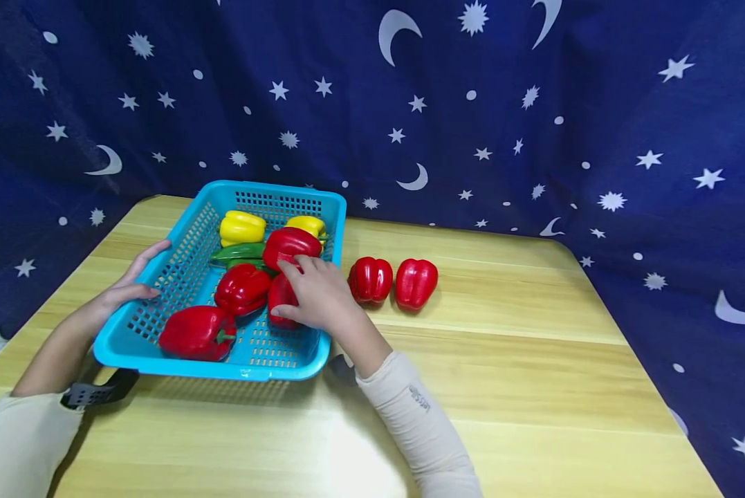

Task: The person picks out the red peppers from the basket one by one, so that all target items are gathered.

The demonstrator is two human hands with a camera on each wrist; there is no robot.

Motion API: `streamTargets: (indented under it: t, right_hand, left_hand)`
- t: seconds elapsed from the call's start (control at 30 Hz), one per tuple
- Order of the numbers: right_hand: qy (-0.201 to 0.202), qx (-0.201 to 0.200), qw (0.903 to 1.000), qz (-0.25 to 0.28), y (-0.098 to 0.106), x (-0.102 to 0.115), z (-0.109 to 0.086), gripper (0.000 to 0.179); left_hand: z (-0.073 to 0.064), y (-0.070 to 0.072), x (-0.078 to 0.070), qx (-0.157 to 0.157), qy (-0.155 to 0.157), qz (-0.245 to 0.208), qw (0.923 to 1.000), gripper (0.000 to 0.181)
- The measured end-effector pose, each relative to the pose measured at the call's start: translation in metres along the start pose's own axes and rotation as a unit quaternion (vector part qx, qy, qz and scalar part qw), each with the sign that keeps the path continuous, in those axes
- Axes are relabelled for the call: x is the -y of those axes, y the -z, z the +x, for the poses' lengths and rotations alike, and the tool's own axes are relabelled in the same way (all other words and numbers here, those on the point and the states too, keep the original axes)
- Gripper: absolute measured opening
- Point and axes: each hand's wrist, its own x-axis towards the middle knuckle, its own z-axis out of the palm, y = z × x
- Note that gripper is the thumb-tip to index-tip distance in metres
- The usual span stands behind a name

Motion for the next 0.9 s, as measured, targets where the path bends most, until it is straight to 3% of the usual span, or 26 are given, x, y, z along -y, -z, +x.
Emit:
streamTargets:
  t: [0.2,0.47,0.7,0.9]
  right_hand:
    - [-0.024,0.065,0.9956,-0.063,-0.003,0.003,0.002,0.084]
    - [-0.043,0.118,0.9879,-0.09,-0.003,0.006,0.007,0.099]
    - [-0.054,0.137,0.9839,-0.102,-0.004,0.007,0.01,0.099]
    - [-0.061,0.13,0.9852,-0.094,-0.005,0.009,0.013,0.093]
  left_hand:
    - [0.003,-0.002,0.001,0.006,-0.011,0.006,0.9999,0.077]
    - [0.003,-0.003,0.001,0.007,-0.014,0.004,0.9999,0.078]
    - [0.001,-0.003,0.002,0.005,-0.012,0.004,0.9999,0.078]
    - [0.0,-0.001,0.001,0.003,-0.013,0.004,0.9999,0.077]
